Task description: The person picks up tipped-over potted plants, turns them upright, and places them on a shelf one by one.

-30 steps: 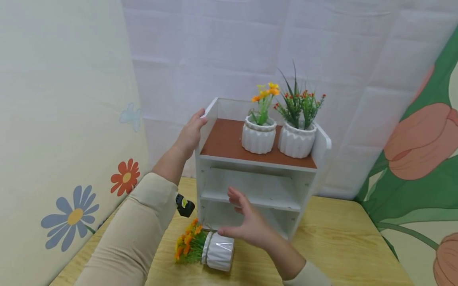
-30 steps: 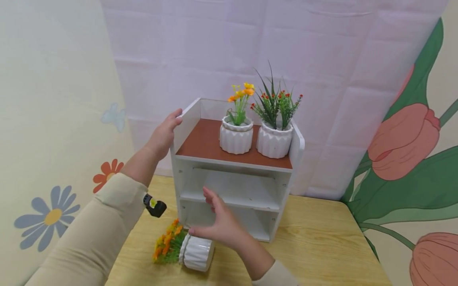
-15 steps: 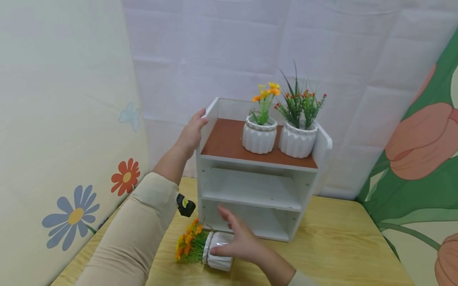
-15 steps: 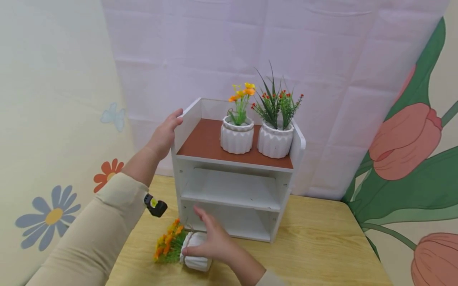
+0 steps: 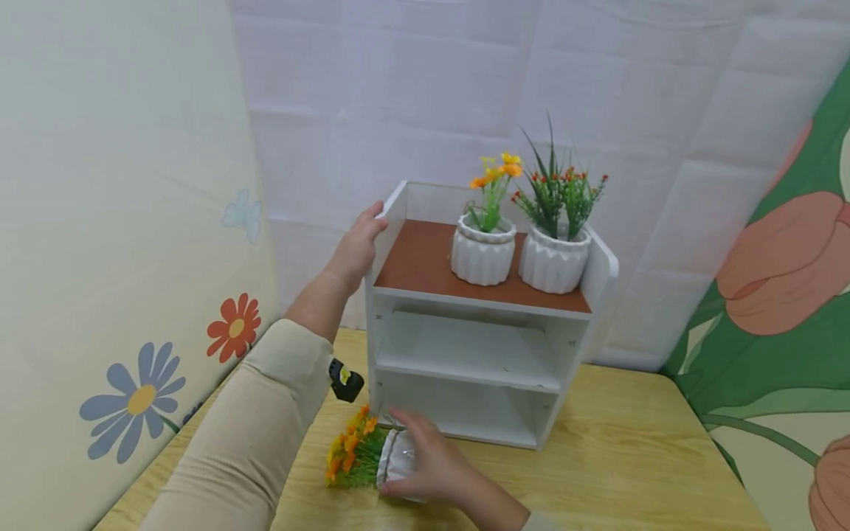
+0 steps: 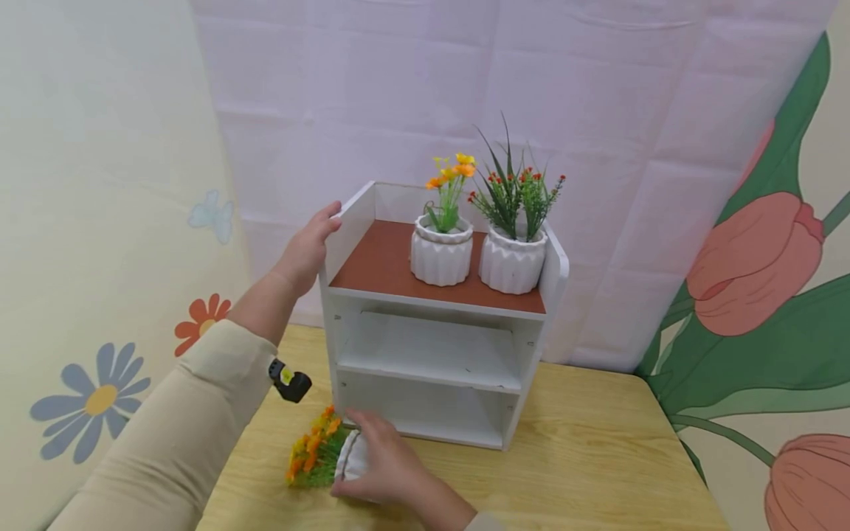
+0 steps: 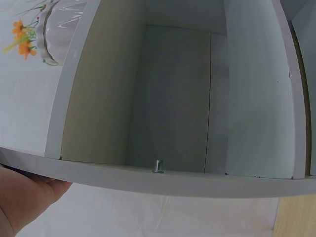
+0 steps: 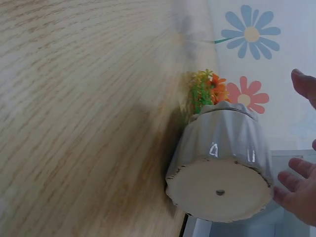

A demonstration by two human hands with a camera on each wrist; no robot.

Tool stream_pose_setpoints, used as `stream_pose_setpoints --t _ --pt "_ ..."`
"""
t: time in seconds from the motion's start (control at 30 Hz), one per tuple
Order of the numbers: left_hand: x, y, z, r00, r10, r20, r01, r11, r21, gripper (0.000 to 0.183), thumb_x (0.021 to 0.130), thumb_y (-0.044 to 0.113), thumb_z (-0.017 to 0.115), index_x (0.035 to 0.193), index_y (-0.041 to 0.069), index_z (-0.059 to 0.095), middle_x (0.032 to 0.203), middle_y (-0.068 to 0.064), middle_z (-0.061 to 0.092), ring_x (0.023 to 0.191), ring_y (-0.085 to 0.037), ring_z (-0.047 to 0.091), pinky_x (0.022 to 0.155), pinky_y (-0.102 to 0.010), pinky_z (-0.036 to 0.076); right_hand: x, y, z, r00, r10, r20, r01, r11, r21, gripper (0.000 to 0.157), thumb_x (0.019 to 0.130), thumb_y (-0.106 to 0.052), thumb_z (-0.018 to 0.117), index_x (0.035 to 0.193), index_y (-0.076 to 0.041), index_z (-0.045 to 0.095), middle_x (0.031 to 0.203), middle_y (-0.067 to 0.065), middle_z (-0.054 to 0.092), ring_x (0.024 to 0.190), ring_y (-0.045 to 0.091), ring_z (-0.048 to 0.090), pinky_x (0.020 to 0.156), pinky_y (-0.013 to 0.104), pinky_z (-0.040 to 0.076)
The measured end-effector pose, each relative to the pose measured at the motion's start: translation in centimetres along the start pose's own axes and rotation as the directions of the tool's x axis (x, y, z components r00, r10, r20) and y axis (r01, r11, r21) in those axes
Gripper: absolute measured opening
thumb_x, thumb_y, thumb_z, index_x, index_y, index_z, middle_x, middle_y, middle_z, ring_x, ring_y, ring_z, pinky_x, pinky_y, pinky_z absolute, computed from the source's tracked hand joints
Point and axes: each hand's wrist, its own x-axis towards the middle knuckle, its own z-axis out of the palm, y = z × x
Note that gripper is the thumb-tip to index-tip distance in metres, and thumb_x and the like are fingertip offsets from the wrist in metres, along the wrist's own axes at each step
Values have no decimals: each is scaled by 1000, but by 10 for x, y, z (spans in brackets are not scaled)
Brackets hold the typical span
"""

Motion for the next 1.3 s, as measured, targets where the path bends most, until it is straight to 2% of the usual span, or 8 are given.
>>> stream_pose_setpoints --t 0.23,0.37,0.83,1.0,1.13,1.3 --pt "-1 2 0 1000 -2 -4 2 1000 1 57 105 33 26 159 21 11 165 -5 15 150 -29 17 120 -57 15 4 4 9 998 -60 -8 58 985 -161 102 66 -45 86 152 -26 34 155 6 39 140 32 39 110 55 37" --pt "0 1 0 1000 -4 -6 4 1000 1 58 105 33 26 159 21 11 165 -5 15 150 -29 17 119 -57 15 7 6 12 997 -79 10 80 969 -236 101 68 -46 85 151 -22 34 154 7 40 140 31 40 112 53 35" --pt "-2 0 1 1000 -2 -3 2 1000 9 57 105 35 25 159 24 11 165 -4 16 150 -29 17 119 -60 15 13 11 23 998 -61 5 58 907 -416 98 68 -50 83 150 -20 37 152 13 42 137 32 42 111 53 37" --pt "-3 1 1 1000 -5 -4 5 1000 19 57 105 37 25 159 26 10 165 -4 15 150 -30 16 119 -60 15 14 13 27 998 -70 -8 57 869 -492 99 66 -54 83 148 -19 39 149 13 44 135 32 46 108 52 40" --pt "-3 1 0 1000 -7 -4 8 1000 19 57 105 37 25 159 26 11 164 -5 17 150 -31 18 118 -61 15 16 16 30 995 -90 -35 55 823 -565 102 64 -59 82 146 -17 41 144 13 50 130 30 50 104 49 44" --pt "-3 1 0 1000 -1 -3 1 1000 15 58 105 36 25 159 23 10 164 -6 17 149 -31 18 119 -60 15 17 18 32 994 -99 -48 51 801 -596 101 63 -60 83 145 -15 43 131 7 59 119 24 56 100 46 46"
